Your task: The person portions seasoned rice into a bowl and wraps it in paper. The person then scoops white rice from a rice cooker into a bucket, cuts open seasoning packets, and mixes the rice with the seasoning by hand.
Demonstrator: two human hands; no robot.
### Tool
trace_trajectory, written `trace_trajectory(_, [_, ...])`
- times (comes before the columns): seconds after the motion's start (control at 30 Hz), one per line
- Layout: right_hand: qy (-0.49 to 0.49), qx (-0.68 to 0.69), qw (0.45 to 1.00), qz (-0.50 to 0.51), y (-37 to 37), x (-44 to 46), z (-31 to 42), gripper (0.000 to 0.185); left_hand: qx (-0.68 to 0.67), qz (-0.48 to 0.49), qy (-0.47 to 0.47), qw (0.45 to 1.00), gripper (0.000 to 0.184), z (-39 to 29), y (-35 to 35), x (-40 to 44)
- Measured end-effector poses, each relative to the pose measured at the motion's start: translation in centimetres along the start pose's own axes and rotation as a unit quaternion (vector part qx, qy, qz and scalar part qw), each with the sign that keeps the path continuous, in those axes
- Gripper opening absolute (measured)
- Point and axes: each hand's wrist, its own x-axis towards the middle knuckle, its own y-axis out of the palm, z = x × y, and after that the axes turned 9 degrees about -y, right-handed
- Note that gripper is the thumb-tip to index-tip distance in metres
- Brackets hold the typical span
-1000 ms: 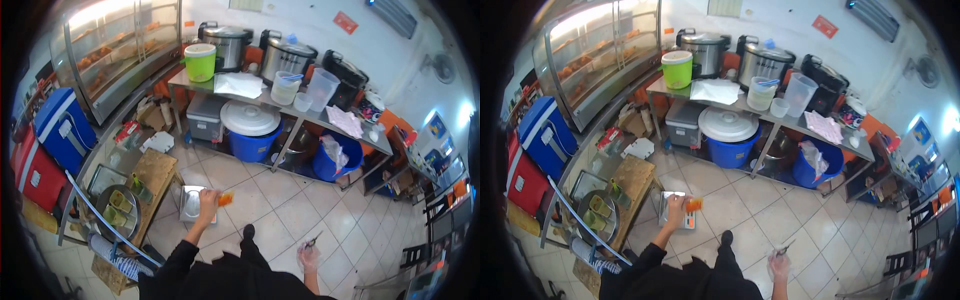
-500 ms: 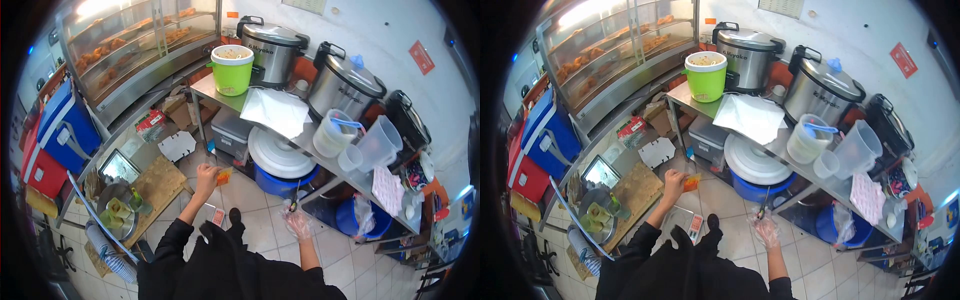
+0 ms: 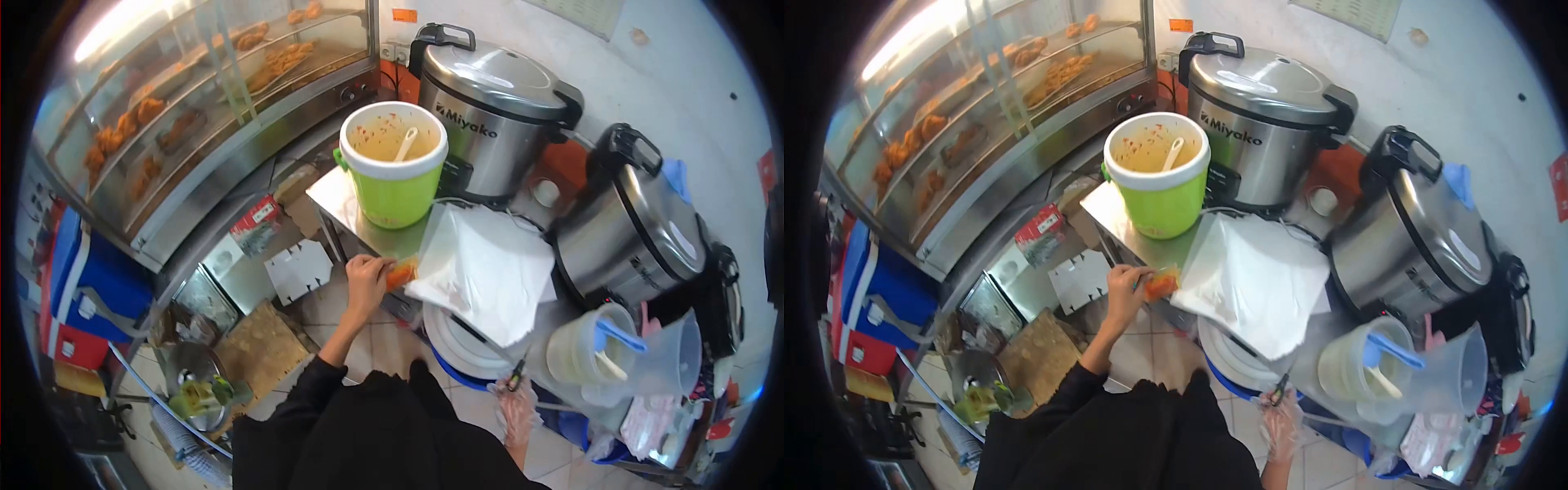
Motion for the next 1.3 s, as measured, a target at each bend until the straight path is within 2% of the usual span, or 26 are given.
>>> trace_trajectory(0.07, [-0.015,0.017,0.994,-0.110,1.5,3.1,0.6,0.016,-0.030,0.034,-0.128,0.991,0.008,2.1,1.3,1.4])
trace_trajectory(0.1, [-0.059,-0.012,0.994,-0.095,2.6,4.6,0.6,0.026,-0.043,0.022,-0.138,0.989,0.009,2.5,1.1,2.3])
trace_trajectory(0.13, [-0.041,-0.012,0.994,-0.104,4.4,6.2,0.9,0.026,-0.028,0.030,-0.149,0.988,0.009,3.1,0.8,2.8])
trace_trajectory(0.2, [-0.069,-0.055,0.996,0.009,8.6,9.2,1.7,0.031,0.001,0.019,-0.205,0.978,0.011,4.0,-0.4,4.1])
trace_trajectory(0.23, [-0.061,-0.054,0.997,0.008,9.7,10.8,2.0,0.031,0.010,0.006,-0.240,0.971,0.011,4.1,-1.1,5.1])
trace_trajectory(0.3, [-0.101,-0.099,0.988,0.055,11.3,14.4,2.9,0.024,0.042,-0.013,-0.256,0.966,0.011,6.8,-1.5,6.9])
trace_trajectory(0.43, [-0.101,-0.136,0.984,0.050,13.0,18.9,3.5,0.028,0.085,-0.032,-0.301,0.949,0.014,11.8,-1.7,11.9])
trace_trajectory(0.6, [-0.120,-0.136,0.983,0.005,14.3,21.2,0.8,0.026,0.080,-0.040,-0.253,0.963,0.011,16.7,1.8,18.2])
trace_trajectory(0.7, [-0.111,-0.151,0.978,-0.089,16.0,21.3,-2.0,0.034,0.014,-0.010,-0.239,0.971,0.014,20.0,4.7,19.9])
trace_trajectory(0.77, [-0.097,-0.249,0.933,-0.241,18.1,21.6,-3.9,0.050,-0.054,0.043,-0.262,0.963,0.015,21.5,6.1,20.4])
trace_trajectory(0.83, [-0.103,-0.294,0.916,-0.251,17.4,22.7,-5.3,0.048,-0.142,0.104,-0.288,0.941,0.016,20.6,6.6,21.2])
trace_trajectory(0.9, [-0.108,-0.332,0.901,-0.260,16.6,23.5,-6.3,0.046,-0.162,0.112,-0.250,0.948,0.016,20.7,7.2,21.7])
trace_trajectory(0.93, [-0.140,-0.409,0.866,-0.252,16.5,24.0,-6.7,0.045,-0.147,0.114,-0.213,0.959,0.016,21.0,7.3,22.0])
trace_trajectory(0.97, [-0.170,-0.483,0.825,-0.240,16.4,24.7,-7.0,0.043,-0.166,0.142,-0.239,0.946,0.015,20.8,7.0,22.6])
trace_trajectory(1.0, [-0.173,-0.483,0.822,-0.248,16.0,25.5,-7.4,0.043,-0.170,0.149,-0.238,0.945,0.015,21.2,7.1,22.7])
trace_trajectory(1.07, [-0.179,-0.739,0.584,-0.284,17.0,27.1,-8.0,0.040,-0.126,0.161,-0.225,0.953,0.017,22.4,7.3,22.5])
trace_trajectory(1.1, [-0.281,-0.745,0.575,-0.188,18.3,27.0,-8.0,0.033,-0.124,0.152,-0.223,0.955,0.019,23.1,7.7,22.2])
trace_trajectory(1.13, [-0.289,-0.750,0.571,-0.166,19.7,27.0,-7.8,0.034,-0.127,0.159,-0.220,0.954,0.019,23.3,7.8,22.5])
trace_trajectory(1.3, [-0.157,-0.767,0.598,-0.174,24.2,28.0,-7.4,0.041,-0.141,0.189,-0.216,0.948,0.021,22.7,7.4,24.5])
